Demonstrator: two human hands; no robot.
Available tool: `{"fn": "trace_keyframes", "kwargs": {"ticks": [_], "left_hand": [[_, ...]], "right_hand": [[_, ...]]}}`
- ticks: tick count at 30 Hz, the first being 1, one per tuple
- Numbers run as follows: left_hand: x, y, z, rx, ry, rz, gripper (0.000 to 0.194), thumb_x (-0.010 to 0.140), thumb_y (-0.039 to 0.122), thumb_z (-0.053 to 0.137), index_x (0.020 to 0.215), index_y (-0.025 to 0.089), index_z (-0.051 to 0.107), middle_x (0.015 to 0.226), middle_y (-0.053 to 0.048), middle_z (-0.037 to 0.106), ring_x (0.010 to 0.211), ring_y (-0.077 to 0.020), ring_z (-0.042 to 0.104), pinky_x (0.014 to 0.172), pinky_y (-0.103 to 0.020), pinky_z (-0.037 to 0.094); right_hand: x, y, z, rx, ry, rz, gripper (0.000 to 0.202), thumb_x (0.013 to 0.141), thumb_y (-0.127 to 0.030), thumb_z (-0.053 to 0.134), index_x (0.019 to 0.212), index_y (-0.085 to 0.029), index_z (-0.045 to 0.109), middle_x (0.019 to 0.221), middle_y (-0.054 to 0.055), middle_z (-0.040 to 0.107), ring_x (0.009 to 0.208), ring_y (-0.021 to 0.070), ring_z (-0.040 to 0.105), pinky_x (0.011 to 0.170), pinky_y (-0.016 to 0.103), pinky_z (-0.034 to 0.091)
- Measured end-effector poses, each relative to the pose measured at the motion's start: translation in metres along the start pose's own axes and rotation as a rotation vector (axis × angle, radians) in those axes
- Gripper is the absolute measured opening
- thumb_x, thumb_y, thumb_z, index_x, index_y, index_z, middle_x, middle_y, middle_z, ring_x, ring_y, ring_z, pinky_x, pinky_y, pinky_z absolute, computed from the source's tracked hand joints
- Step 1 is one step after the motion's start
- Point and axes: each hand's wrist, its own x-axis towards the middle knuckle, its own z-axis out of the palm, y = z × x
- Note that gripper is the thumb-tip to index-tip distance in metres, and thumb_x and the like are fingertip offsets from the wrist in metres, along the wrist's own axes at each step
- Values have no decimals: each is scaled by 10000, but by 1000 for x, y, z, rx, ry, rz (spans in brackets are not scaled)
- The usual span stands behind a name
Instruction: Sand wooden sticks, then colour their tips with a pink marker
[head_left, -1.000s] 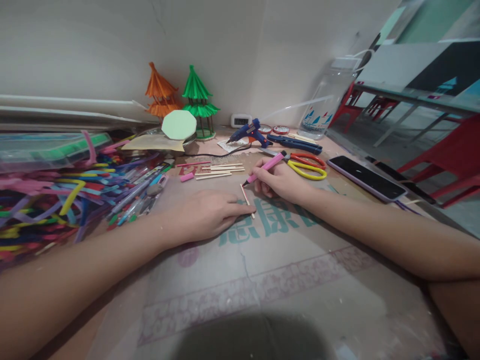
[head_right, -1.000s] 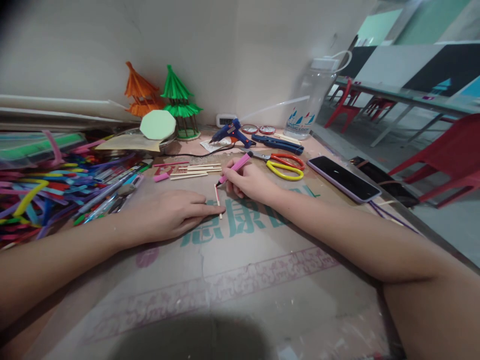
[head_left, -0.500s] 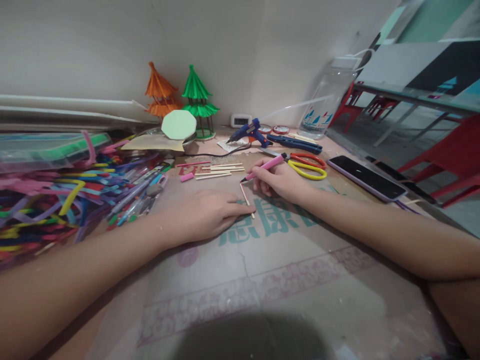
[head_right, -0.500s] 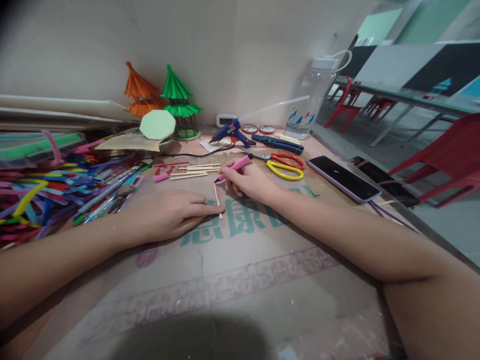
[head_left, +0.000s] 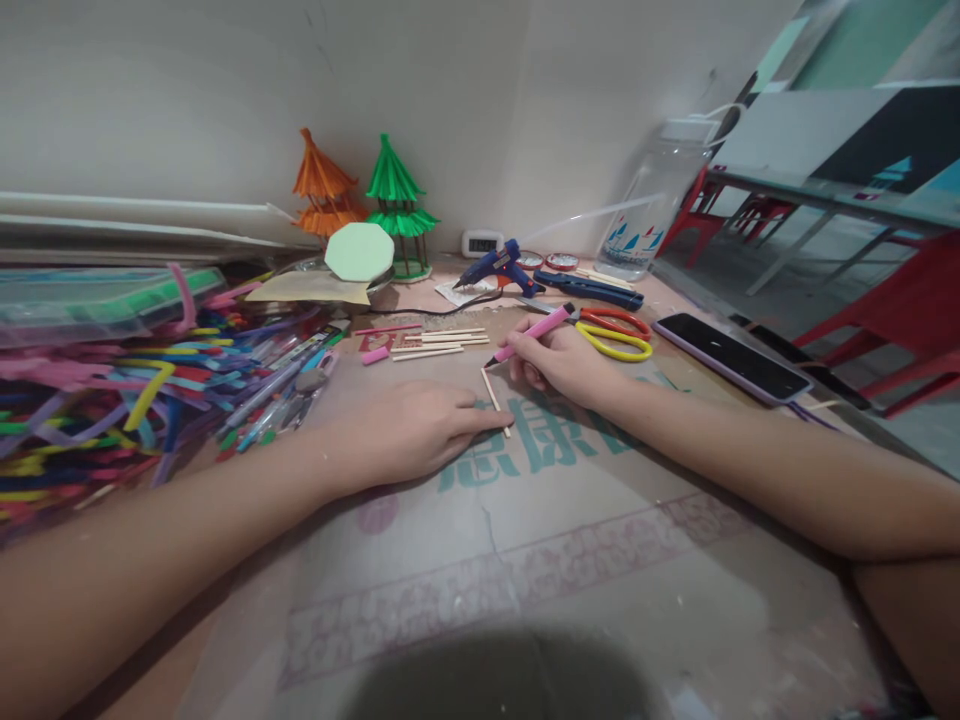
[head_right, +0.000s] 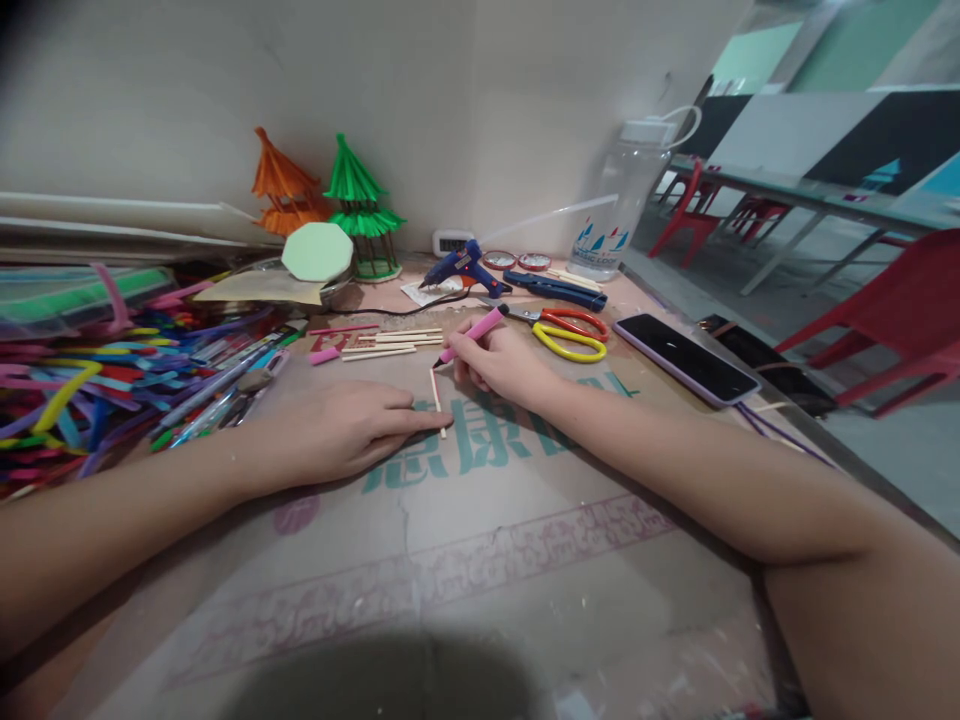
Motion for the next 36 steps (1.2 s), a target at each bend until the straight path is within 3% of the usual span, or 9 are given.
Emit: {"fn": "trace_keyframes", "kwargs": {"ticks": [12,21,36], "left_hand": [[-1,-1,2,-12,10,3,422,1055,252,391,1374,318,658,997,-42,754,884,-189,689,742,-271,485],[0,-1,3,-7,10,7,415,1050,248,404,1371,309,659,1024,-41,761,888,-182,689,746,-261,479],[-1,-2,3,13,22,9,404,1054,250,415,1360,318,669,937,-31,741,836,-182,684,713,-268,476]], "right_hand": [[0,0,-1,-6,-36,-13,224,1009,-307,547,828,-176,563,574,-24,607,404,61,425,375,163,305],[-1,-7,0,6,-30,58,208,982,-193,507,789,-165,579,501,-29,581,374,62,421,365,154,306],[-4,-10,-1,33,-82,67,150,877,-184,552,735,-158,594,447,-27,561,359,64,418,370,156,301]]}}
